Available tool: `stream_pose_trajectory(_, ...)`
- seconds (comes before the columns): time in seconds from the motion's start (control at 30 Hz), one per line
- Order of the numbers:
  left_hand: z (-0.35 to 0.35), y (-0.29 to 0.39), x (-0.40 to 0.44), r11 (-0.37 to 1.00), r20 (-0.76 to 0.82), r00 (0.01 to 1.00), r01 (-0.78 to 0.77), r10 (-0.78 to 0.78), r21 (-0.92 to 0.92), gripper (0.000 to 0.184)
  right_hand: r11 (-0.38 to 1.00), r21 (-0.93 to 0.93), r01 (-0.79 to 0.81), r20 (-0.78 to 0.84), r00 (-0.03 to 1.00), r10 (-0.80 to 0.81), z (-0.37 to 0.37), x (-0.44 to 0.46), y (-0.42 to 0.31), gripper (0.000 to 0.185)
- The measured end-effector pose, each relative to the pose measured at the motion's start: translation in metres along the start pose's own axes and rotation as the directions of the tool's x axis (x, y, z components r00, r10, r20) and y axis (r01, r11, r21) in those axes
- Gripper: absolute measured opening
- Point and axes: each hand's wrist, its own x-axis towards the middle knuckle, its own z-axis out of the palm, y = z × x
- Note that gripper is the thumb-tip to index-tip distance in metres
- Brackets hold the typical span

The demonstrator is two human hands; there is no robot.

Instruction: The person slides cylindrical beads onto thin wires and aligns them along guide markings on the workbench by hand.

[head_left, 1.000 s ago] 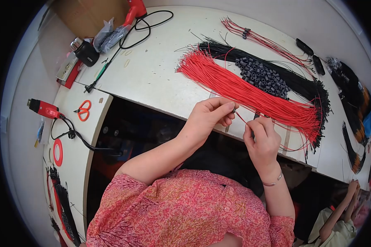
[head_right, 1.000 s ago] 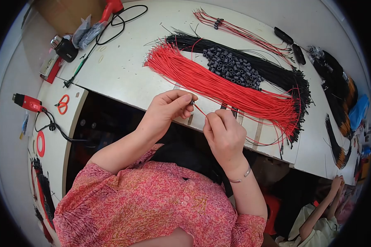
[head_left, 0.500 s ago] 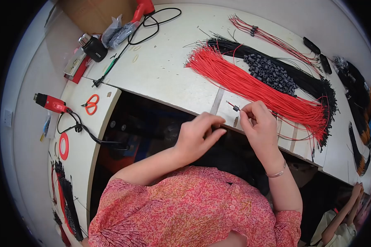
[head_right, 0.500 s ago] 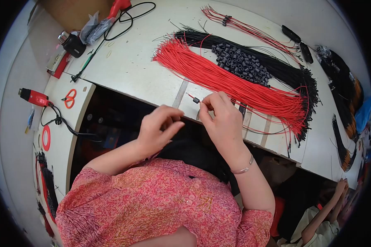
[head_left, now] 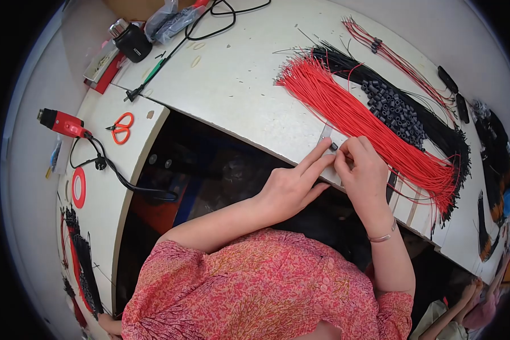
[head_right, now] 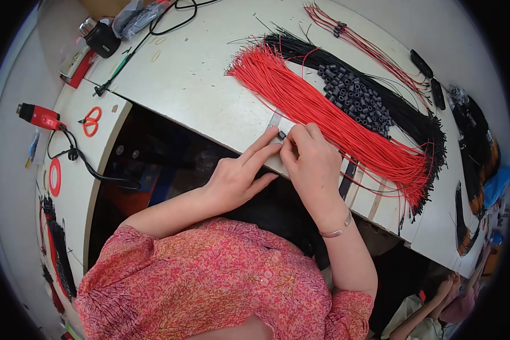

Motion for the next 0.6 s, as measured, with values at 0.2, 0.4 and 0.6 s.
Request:
stream_pose_trajectory(0.2,-0.0036,0.0028,0.0035,0.999,0.02,1.0,0.01,-0.011,0.047,0.061,1.0,-0.023,0.008,0.018,1.0,-0.007,-0.0001,0.0022,-0.0002,0.009)
stream_pose_trajectory(0.4,-0.002,0.0069,0.0033,0.987,0.03,0.999,0.009,-0.014,0.161,0.062,1.0,-0.017,0.004,0.016,1.0,-0.004,0.0005,-0.0009,0.0001,0.01)
stream_pose_trajectory(0.6,-0.001,0.0066,0.0036,0.975,0.01,1.0,-0.013,0.011,0.221,0.065,0.999,-0.048,0.018,-0.005,1.0,-0.019,-0.0012,0.0026,-0.003,0.017)
